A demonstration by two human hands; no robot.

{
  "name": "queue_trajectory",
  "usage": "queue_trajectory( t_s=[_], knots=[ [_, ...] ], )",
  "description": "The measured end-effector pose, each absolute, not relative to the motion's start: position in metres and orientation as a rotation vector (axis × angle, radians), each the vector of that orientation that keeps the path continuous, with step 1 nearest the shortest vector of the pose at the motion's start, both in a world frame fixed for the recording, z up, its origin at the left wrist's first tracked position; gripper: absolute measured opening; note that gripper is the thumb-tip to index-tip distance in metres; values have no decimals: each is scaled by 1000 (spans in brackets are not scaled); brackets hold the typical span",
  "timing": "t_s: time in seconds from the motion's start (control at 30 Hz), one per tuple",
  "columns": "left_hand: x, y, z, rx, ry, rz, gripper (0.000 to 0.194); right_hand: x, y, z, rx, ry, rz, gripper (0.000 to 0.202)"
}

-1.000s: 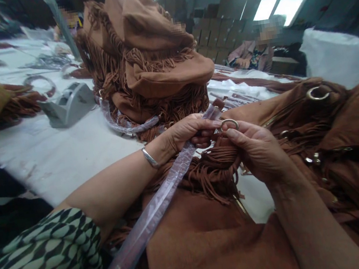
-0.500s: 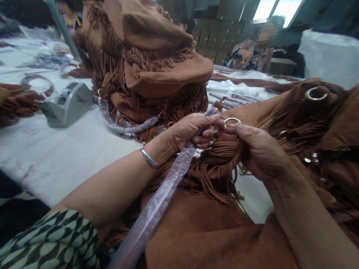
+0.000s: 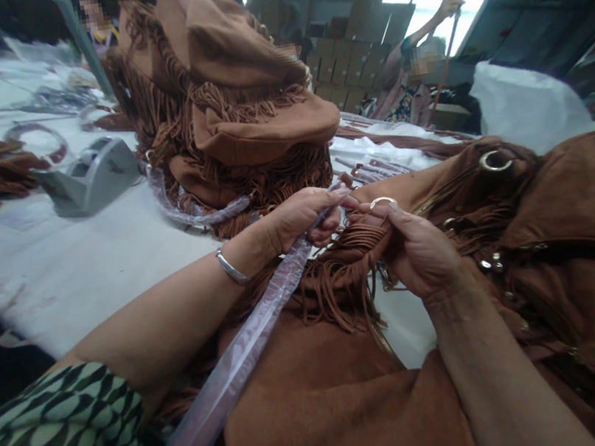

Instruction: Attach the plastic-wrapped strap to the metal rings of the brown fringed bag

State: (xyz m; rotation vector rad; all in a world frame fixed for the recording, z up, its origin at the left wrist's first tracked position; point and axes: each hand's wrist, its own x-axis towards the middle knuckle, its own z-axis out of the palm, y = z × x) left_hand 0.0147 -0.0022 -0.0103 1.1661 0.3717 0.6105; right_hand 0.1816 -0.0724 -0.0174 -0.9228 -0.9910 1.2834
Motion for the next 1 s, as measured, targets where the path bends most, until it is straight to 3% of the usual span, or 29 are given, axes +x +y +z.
queue_trajectory(
  t_s=[0.13, 0.33, 0.53, 0.63, 0.8, 1.0],
  knots=[
    [13, -4, -7, 1199, 389, 634, 21, 181, -73, -17, -897, -965, 1309, 24],
    [14, -11, -4, 1329, 415, 680, 28, 179, -76, -14, -811, -1012, 1357, 20],
    [13, -20, 3, 1387, 385, 693, 25, 182, -79, -12, -855, -1004, 1396, 44],
    [13, -23, 8, 1412, 399, 694, 24, 182, -79, -10, -860, -962, 1400, 38],
    [15, -25, 12, 1489, 533, 686, 47, 182, -77, -12, -871, -965, 1391, 21],
    [17, -26, 12, 1491, 567, 656, 49, 181, -77, -13, -905, -1049, 1365, 27]
  ],
)
